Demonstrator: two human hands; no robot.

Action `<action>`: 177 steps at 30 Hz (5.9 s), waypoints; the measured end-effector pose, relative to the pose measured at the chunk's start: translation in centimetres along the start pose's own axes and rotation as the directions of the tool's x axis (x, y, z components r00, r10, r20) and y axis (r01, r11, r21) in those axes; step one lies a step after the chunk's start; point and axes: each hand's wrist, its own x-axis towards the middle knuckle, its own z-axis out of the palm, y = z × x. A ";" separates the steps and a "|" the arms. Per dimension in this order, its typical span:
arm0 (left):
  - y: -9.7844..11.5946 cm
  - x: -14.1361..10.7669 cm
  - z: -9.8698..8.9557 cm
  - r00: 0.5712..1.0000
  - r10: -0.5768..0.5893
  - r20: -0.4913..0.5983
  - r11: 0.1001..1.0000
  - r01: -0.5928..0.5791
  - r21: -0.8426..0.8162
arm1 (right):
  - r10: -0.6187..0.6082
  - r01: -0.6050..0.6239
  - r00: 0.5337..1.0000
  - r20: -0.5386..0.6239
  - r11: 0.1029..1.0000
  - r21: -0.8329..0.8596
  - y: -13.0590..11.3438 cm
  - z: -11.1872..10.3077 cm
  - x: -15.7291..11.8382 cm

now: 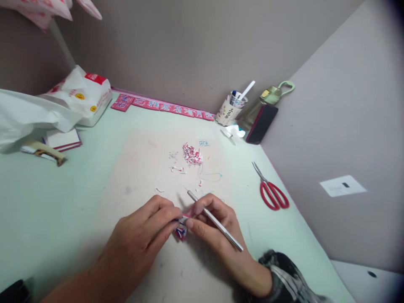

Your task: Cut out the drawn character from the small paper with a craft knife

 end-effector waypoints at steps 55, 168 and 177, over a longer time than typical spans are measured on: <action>-0.4 -0.5 -0.4 1.000 -0.006 -0.015 1.000 0.006 0.004 | 0.020 -0.023 1.000 0.020 0.980 0.200 0.4 -0.6 0.7; -0.7 -0.8 0.0 0.967 -0.205 0.153 0.954 0.163 0.251 | -0.100 0.217 0.968 0.229 0.791 -0.572 -0.2 -1.6 -1.0; -0.6 -0.6 -0.1 0.964 -0.216 0.154 0.952 0.173 0.251 | -0.083 0.196 0.972 0.218 0.795 -0.574 -0.1 -1.6 -1.0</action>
